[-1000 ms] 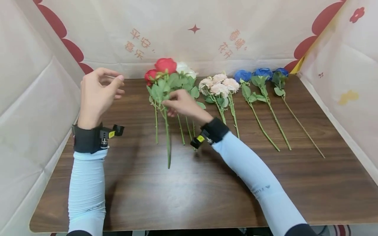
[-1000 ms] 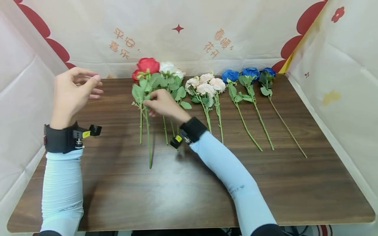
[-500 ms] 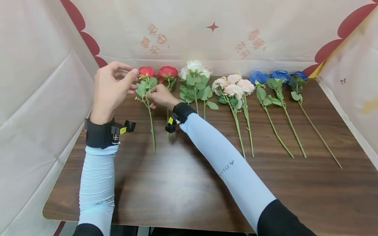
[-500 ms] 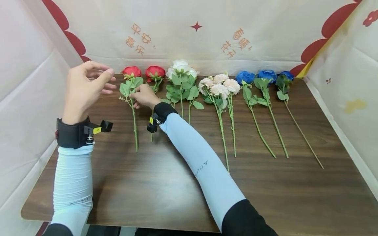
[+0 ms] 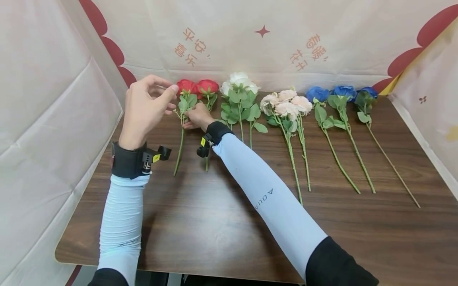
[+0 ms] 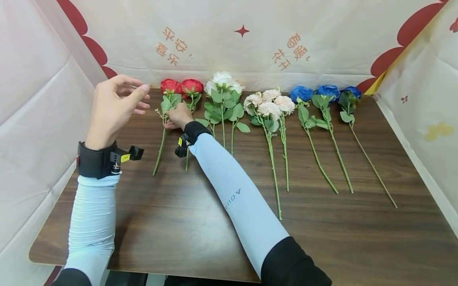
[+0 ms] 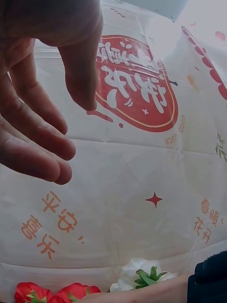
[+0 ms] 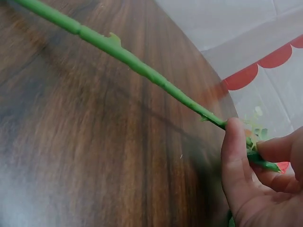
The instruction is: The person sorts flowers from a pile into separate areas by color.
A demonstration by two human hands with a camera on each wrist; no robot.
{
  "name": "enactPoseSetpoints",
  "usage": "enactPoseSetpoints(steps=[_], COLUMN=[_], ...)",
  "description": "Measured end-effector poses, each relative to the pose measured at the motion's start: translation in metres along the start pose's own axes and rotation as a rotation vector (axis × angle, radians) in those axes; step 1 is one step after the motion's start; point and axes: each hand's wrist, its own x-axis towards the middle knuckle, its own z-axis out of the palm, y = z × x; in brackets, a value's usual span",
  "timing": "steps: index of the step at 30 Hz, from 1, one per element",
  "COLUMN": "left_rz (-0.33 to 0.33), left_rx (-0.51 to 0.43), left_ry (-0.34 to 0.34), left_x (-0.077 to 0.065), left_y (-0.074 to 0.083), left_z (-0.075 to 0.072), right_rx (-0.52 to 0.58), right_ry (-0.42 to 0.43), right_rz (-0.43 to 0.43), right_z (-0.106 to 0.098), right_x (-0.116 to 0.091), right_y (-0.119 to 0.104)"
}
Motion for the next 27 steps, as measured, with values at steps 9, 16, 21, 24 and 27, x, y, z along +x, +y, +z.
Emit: enactPoseSetpoints(steps=[9, 16, 21, 24, 27], left_rz=[0.01, 0.046, 0.05, 0.05, 0.06], left_rx=[0.022, 0.066, 0.067, 0.077, 0.1], left_ry=[-0.004, -0.001, -0.012, -0.014, -0.017], left_x=[-0.001, -0.002, -0.003, -0.003, -0.003], left_y=[-0.001, -0.001, -0.001, -0.002, -0.003], left_z=[0.004, 0.008, 0.012, 0.013, 0.015], right_rx=[-0.053, -0.283, -0.428, -0.462, -0.492], right_ry=[0.032, 0.047, 0.035, -0.007, -0.04], right_rz=[-0.066, -0.148, -0.214, -0.26, -0.327], right_z=[-0.007, -0.008, -0.019, -0.028, -0.042], right_x=[-0.011, -0.036, -0.06, -0.076, -0.093], right_y=[-0.003, -0.014, -0.011, -0.006, 0.001])
